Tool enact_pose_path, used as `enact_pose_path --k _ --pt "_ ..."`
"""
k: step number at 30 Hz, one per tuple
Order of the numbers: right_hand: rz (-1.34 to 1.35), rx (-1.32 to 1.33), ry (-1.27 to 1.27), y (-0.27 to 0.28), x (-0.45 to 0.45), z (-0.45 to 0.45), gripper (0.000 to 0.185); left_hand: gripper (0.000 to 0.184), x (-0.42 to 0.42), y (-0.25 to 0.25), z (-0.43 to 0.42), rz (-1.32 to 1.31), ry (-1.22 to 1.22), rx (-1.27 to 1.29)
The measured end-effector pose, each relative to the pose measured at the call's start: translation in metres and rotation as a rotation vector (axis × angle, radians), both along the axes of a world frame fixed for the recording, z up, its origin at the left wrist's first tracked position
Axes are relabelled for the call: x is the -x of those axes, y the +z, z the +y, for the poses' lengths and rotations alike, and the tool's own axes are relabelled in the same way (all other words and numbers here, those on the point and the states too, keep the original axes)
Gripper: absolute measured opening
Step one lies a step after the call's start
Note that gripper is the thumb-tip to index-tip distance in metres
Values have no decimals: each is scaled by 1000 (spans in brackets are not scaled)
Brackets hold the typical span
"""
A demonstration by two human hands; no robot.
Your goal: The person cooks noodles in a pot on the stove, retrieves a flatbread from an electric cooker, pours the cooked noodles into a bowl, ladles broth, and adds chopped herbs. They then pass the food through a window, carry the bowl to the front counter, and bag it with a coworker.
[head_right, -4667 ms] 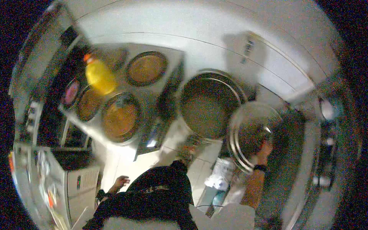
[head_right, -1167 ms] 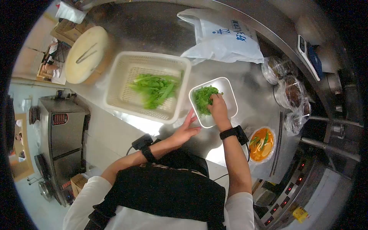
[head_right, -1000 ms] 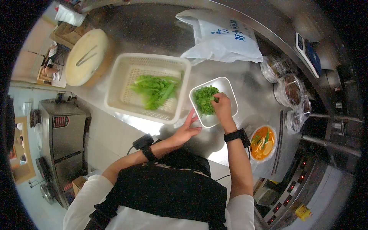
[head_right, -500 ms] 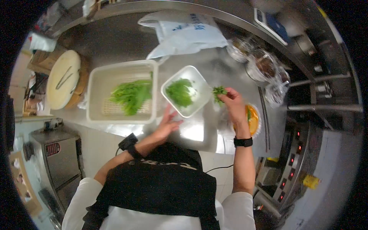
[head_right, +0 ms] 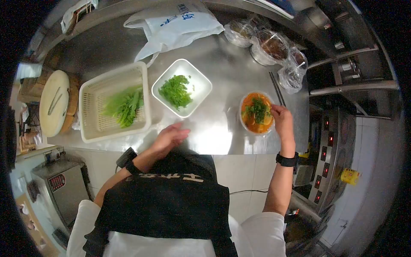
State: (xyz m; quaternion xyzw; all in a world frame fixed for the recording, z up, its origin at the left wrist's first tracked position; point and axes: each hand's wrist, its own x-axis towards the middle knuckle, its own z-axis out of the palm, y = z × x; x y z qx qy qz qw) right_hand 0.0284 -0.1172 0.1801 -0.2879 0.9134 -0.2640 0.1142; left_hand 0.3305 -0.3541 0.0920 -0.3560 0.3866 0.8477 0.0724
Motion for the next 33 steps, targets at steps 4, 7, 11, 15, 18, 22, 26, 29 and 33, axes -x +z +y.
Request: enact_pose_path --k 4,7,11,15,18,22,26,29,33 --pt "-95 196 -48 4 -3 -1 23 43 0 8 2 -25 8 -6" --pt "157 -6 180 -14 -6 1 20 41 -2 9 2 -16 12 -14" --pt "-69 354 -193 2 -16 -10 10 38 -4 15 1 -22 2 13" --pt "145 120 8 -3 -14 -6 14 35 -6 3 0 3 -16 -12" --pt "116 145 6 -14 -13 -5 16 33 -10 9 -1 18 0 -3" --pt "54 173 -190 2 -23 -15 14 30 -9 12 -4 8 -28 -11" --pt "190 83 -68 -7 -23 -11 12 28 -14 8 -5 10 -45 -22" --pt "100 22 -71 0 -39 -15 15 27 -19 7 -1 8 -52 -53" --pt "-40 51 -89 -6 -46 -12 20 24 -12 8 8 29 -142 -92"
